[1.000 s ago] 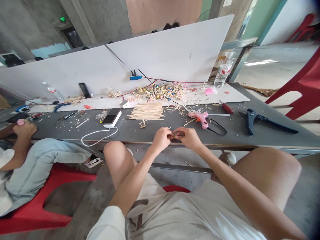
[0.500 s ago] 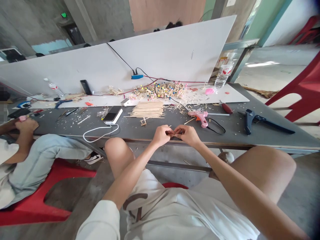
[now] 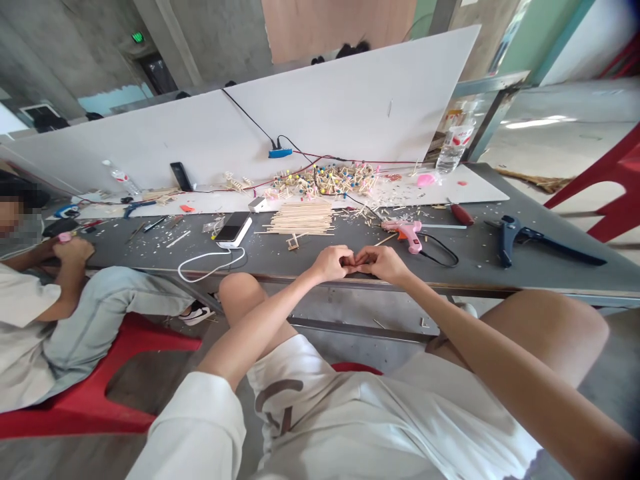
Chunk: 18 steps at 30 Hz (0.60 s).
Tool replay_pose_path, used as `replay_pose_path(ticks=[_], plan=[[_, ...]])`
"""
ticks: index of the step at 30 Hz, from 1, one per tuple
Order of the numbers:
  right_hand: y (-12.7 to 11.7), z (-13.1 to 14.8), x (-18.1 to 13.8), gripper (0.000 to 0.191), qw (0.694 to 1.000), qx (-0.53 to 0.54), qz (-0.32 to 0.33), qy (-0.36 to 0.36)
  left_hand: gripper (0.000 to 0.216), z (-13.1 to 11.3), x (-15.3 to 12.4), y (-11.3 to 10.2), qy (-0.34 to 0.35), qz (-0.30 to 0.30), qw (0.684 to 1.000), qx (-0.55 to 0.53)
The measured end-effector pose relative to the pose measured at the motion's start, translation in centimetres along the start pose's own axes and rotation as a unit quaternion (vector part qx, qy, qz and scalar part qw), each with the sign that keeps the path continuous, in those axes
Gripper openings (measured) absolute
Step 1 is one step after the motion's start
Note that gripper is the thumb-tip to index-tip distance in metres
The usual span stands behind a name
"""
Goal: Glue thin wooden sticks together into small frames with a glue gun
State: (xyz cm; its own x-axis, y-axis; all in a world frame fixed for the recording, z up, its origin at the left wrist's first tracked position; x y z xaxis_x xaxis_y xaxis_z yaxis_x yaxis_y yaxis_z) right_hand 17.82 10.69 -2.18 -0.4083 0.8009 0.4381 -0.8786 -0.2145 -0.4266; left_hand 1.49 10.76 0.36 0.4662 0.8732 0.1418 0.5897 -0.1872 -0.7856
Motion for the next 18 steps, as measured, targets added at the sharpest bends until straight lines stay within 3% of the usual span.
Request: replay_pose_path(ticks=[8, 18], plan=[[0.0, 0.1, -0.2, 0.019, 0.999, -0.030, -0.017, -0.018, 0.006, -0.9, -1.3, 0.1, 0.038, -0.034, 0.997, 0.065], [-0.2, 0.6, 0.0, 0.024, 0.999, -0.040, -0.024, -0.019, 0.009, -0.9, -1.4, 0.2, 0.022, -0.042, 0.995, 0.091]])
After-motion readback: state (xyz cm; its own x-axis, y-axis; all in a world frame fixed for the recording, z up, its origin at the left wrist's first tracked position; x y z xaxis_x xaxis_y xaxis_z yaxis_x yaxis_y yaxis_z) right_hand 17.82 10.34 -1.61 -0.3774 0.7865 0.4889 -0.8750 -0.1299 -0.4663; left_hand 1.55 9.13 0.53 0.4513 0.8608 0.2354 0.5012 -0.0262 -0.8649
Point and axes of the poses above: each hand's wrist, its own x-axis towards the middle knuckle, its own y-axis out of the palm, z = x × y, the point moved 5 cm from there along x, towards the middle knuckle, and after that the axes turned 14 degrees about -y, right-handed, at the moved point
